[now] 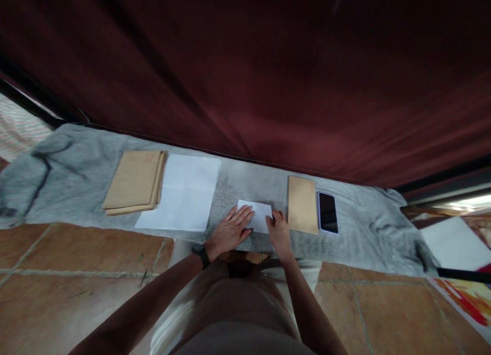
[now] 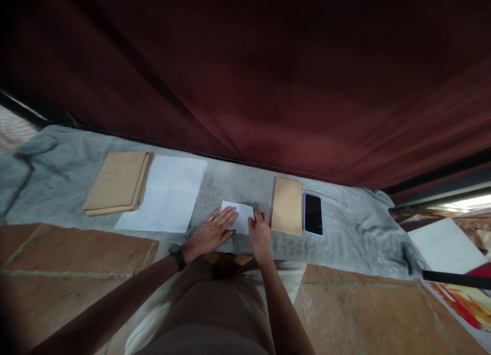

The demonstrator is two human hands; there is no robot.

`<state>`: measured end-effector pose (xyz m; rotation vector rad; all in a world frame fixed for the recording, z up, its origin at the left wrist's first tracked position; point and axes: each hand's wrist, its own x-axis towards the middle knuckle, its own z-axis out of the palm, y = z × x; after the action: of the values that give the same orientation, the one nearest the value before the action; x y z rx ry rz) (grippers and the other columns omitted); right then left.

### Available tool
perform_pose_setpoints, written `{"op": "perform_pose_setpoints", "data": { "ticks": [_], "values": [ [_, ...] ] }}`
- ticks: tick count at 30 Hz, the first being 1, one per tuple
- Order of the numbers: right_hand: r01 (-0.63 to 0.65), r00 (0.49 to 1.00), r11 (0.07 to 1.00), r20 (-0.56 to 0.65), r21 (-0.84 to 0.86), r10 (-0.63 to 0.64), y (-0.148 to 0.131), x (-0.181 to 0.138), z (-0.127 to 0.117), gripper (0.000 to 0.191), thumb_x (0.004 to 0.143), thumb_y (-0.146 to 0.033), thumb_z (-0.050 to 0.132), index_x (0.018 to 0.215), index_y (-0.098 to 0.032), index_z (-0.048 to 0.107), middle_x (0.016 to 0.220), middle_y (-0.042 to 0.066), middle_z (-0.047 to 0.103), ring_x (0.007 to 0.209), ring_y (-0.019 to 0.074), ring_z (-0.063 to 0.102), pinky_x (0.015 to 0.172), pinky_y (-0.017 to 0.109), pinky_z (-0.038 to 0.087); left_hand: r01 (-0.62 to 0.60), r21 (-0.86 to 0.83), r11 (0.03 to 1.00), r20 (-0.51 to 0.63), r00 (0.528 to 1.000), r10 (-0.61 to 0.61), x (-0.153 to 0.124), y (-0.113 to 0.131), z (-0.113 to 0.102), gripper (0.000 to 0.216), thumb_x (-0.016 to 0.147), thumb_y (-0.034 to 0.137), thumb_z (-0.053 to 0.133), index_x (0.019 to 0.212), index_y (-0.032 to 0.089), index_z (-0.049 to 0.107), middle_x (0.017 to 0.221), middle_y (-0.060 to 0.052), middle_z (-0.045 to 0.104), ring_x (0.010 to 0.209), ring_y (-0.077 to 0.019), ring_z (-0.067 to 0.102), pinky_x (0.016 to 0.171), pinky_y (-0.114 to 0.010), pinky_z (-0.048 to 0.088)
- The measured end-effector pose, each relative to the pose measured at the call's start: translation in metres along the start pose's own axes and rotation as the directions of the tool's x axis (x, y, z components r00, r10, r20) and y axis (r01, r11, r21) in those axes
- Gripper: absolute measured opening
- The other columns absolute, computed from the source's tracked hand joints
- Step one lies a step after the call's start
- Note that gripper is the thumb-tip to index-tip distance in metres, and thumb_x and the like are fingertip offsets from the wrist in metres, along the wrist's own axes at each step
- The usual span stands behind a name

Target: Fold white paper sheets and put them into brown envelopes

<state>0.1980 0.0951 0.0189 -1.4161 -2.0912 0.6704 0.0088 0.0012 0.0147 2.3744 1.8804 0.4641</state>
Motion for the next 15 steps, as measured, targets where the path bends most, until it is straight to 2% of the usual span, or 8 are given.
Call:
{"op": "perform_pose_setpoints", "data": {
  "ticks": [5, 8, 10, 12, 15],
  "values": [
    [0.08, 0.993, 0.997, 0.092, 0.005, -0.081, -0.007, -0.017, -0.003, 0.028, 0.1, -0.026, 0.042, 0.11, -0.024, 0.068, 0.108, 0.007, 0.073, 0.094, 0.0207, 0.07, 0.083, 0.03, 0.053, -0.003, -0.015, 1.0, 0.001, 1.0, 0.003, 0.001, 0.0, 0.0, 0.055, 0.104, 0.04, 0.042, 0.154, 0.015, 0.041, 0.162, -0.012, 0.039, 0.154, -0.0232, 0.029, 0.128, -0.048, 0.019],
    [0.056, 0.991, 0.998, 0.123, -0.043, -0.05, -0.008, -0.02, -0.004, 0.031, 0.102, -0.029, 0.04, 0.109, -0.025, 0.069, 0.106, 0.007, 0.075, 0.089, 0.0216, 0.071, 0.077, 0.03, 0.052, -0.002, -0.037, 0.999, -0.018, 1.0, 0.002, 0.0, 0.0, 0.0, 0.054, 0.104, 0.039, 0.044, 0.153, 0.016, 0.042, 0.161, -0.012, 0.04, 0.153, -0.0239, 0.03, 0.127, -0.048, 0.021],
    [-0.003, 0.996, 0.999, 0.094, -0.044, 0.007, -0.007, -0.018, -0.003, 0.031, 0.102, -0.033, 0.04, 0.105, -0.025, 0.07, 0.098, 0.008, 0.076, 0.083, 0.0228, 0.07, 0.073, 0.03, 0.051, 0.016, -0.073, 0.997, -0.042, 0.999, -0.019, -0.001, 0.0, 0.0, 0.057, 0.103, 0.041, 0.046, 0.154, 0.017, 0.041, 0.162, -0.013, 0.039, 0.153, -0.0247, 0.03, 0.126, -0.048, 0.025],
    [-0.085, 0.996, 0.996, 0.034, 0.029, 0.084, -0.004, -0.014, -0.002, 0.032, 0.1, -0.038, 0.042, 0.098, -0.023, 0.07, 0.086, 0.008, 0.075, 0.075, 0.0229, 0.068, 0.069, 0.031, 0.05, 0.078, -0.136, 0.988, -0.078, 0.993, -0.089, -0.003, -0.001, 0.0, 0.061, 0.102, 0.044, 0.047, 0.156, 0.016, 0.036, 0.164, -0.015, 0.034, 0.154, -0.0256, 0.028, 0.124, -0.046, 0.031],
    [-0.173, 0.983, 0.935, -0.002, 0.309, 0.182, 0.004, -0.006, 0.0, 0.032, 0.093, -0.047, 0.05, 0.087, -0.021, 0.067, 0.076, 0.005, 0.071, 0.071, 0.0208, 0.062, 0.066, 0.03, 0.049, 0.234, -0.292, 0.927, -0.139, 0.949, -0.284, -0.003, -0.004, 0.003, 0.064, 0.104, 0.042, 0.042, 0.16, 0.017, 0.026, 0.167, -0.014, 0.028, 0.154, -0.0249, 0.028, 0.122, -0.042, 0.035]
  ]
}}
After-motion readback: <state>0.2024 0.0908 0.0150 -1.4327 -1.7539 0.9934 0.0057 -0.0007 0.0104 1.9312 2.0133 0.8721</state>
